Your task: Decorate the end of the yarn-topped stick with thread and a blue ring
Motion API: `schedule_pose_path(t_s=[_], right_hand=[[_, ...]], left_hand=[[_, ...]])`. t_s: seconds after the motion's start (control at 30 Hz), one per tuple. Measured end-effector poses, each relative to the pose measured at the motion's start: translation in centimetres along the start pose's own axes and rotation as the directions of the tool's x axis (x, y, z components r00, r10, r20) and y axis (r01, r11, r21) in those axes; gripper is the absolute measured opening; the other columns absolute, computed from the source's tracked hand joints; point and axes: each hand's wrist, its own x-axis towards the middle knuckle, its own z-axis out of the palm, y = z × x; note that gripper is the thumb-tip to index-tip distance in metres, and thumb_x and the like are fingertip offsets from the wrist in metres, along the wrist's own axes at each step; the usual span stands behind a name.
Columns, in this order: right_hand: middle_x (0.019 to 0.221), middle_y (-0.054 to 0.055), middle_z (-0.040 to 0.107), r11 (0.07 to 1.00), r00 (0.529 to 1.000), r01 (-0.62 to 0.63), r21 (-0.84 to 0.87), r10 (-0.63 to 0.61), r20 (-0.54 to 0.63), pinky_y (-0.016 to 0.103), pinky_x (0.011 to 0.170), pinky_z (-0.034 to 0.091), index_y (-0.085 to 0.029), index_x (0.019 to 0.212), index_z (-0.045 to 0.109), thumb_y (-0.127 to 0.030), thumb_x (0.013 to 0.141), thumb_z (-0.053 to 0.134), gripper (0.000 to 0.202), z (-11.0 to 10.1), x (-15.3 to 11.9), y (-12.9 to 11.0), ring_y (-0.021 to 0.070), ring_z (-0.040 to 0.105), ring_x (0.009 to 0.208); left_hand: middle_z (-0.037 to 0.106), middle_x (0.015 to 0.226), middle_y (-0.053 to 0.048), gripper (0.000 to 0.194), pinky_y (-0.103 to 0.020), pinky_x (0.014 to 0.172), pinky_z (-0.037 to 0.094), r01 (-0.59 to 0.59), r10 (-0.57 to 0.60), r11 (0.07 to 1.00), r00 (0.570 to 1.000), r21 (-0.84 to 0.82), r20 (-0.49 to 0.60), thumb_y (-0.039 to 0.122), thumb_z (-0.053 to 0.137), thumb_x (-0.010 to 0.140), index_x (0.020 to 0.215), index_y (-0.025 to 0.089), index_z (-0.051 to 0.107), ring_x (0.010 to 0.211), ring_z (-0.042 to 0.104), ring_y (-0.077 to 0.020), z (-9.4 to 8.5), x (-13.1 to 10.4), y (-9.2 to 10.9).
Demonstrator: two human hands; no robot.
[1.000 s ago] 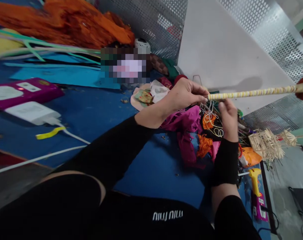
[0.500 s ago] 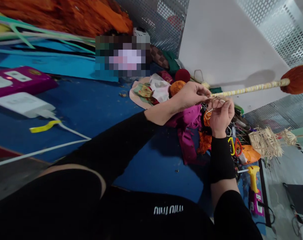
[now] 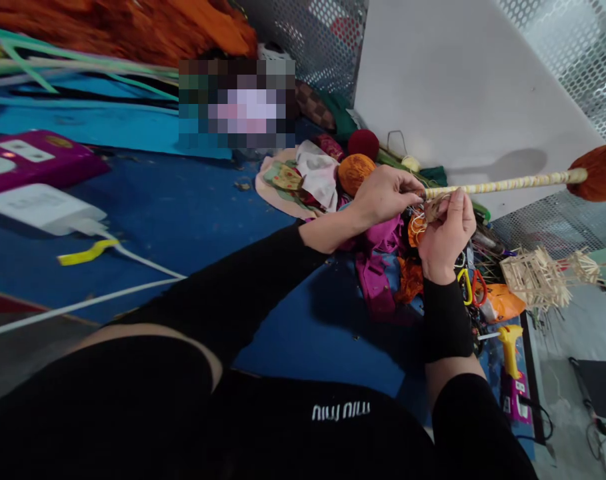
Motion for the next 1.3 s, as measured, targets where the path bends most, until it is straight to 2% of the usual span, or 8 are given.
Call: schedule_pose_path(t_s=[0.1,0.17,0.27,0.37,0.53,0.77,1.07,1.3], right_hand=[[0.063,-0.007,0.034,0.997,0.999,0.026,-0.076,-0.022,0.043,0.024,0.052,0.039,-0.024,0.069,0.041,-0.062,0.098,0.052,0.049,0.1,-0.4,-0.2,0.0074,0.035,0.053],[0.065,-0.005,0.042,0.992,0.992,0.071,-0.103,-0.059,0.111,0.027,0.059,0.047,-0.025,0.069,0.044,-0.061,0.1,0.05,0.048,-0.2,-0.2,-0.4,0.0093,0.045,0.057],[0.078,0.0,0.058,0.966,0.964,0.204,-0.161,-0.17,0.203,0.037,0.086,0.056,-0.025,0.069,0.054,-0.056,0.1,0.053,0.044,-1.0,0.6,-0.8,0.0152,0.064,0.085],[0.087,0.001,0.065,0.928,0.944,0.277,-0.25,-0.213,0.252,0.043,0.103,0.053,-0.026,0.071,0.062,-0.052,0.1,0.055,0.04,-2.2,1.7,-1.2,0.0179,0.065,0.103],[0.08,-0.001,0.063,0.949,0.919,0.248,-0.195,-0.167,0.357,0.042,0.099,0.056,-0.027,0.073,0.064,-0.046,0.101,0.056,0.035,-3.1,2.7,-1.3,0.0158,0.066,0.095],[0.091,0.001,0.066,0.95,0.92,0.218,-0.222,-0.125,0.37,0.042,0.1,0.057,-0.025,0.076,0.063,-0.046,0.102,0.054,0.034,-3.1,3.2,-0.5,0.016,0.067,0.098],[0.094,0.001,0.067,0.922,0.918,0.203,-0.328,-0.062,0.392,0.039,0.102,0.055,-0.023,0.075,0.057,-0.051,0.103,0.051,0.04,-3.6,4.0,0.6,0.0148,0.066,0.101],[0.093,0.001,0.068,0.926,0.911,0.179,-0.334,-0.027,0.412,0.039,0.101,0.055,-0.023,0.074,0.052,-0.057,0.103,0.047,0.045,-3.8,4.4,1.3,0.0146,0.066,0.097]], left_hand=[[0.082,0.086,-0.007,0.026,-0.028,0.069,0.05,-0.023,0.023,1.0,1.0,0.013,-0.003,0.024,0.068,0.074,0.091,0.014,0.085,0.076,0.071,-0.0183,-0.2,0.1,0.0],[0.082,0.085,-0.006,0.025,-0.028,0.069,0.049,-0.027,0.028,0.999,1.0,0.041,-0.007,0.025,0.066,0.076,0.09,0.014,0.084,0.076,0.07,-0.0182,-0.6,0.2,-0.2],[0.081,0.084,-0.006,0.025,-0.028,0.069,0.048,-0.031,0.032,0.994,0.999,0.103,-0.01,0.028,0.068,0.077,0.092,0.014,0.084,0.076,0.069,-0.0181,-1.1,0.5,-0.4],[0.081,0.086,-0.006,0.026,-0.028,0.07,0.048,-0.034,0.035,0.986,0.999,0.163,-0.004,0.027,0.071,0.077,0.095,0.014,0.084,0.077,0.068,-0.0182,-1.3,0.5,-0.4],[0.082,0.089,-0.004,0.023,-0.028,0.069,0.044,-0.05,0.039,0.972,0.998,0.228,0.053,0.026,0.07,0.081,0.097,0.018,0.084,0.076,0.067,-0.0167,-0.9,0.0,0.1],[0.082,0.09,-0.008,0.024,-0.031,0.07,0.045,-0.078,0.058,0.926,0.996,0.368,0.064,0.03,0.069,0.086,0.102,0.02,0.084,0.083,0.073,-0.0233,-0.7,-0.6,0.4],[0.082,0.095,-0.01,0.032,-0.033,0.068,0.047,-0.133,0.1,0.779,0.991,0.612,0.088,0.031,0.062,0.088,0.113,0.02,0.077,0.084,0.075,-0.028,0.1,-1.5,1.0],[0.082,0.091,-0.007,0.044,-0.032,0.063,0.041,-0.229,0.194,0.7,0.973,0.676,0.129,0.018,0.055,0.087,0.126,0.025,0.074,0.08,0.075,-0.0247,0.5,-1.8,0.7]])
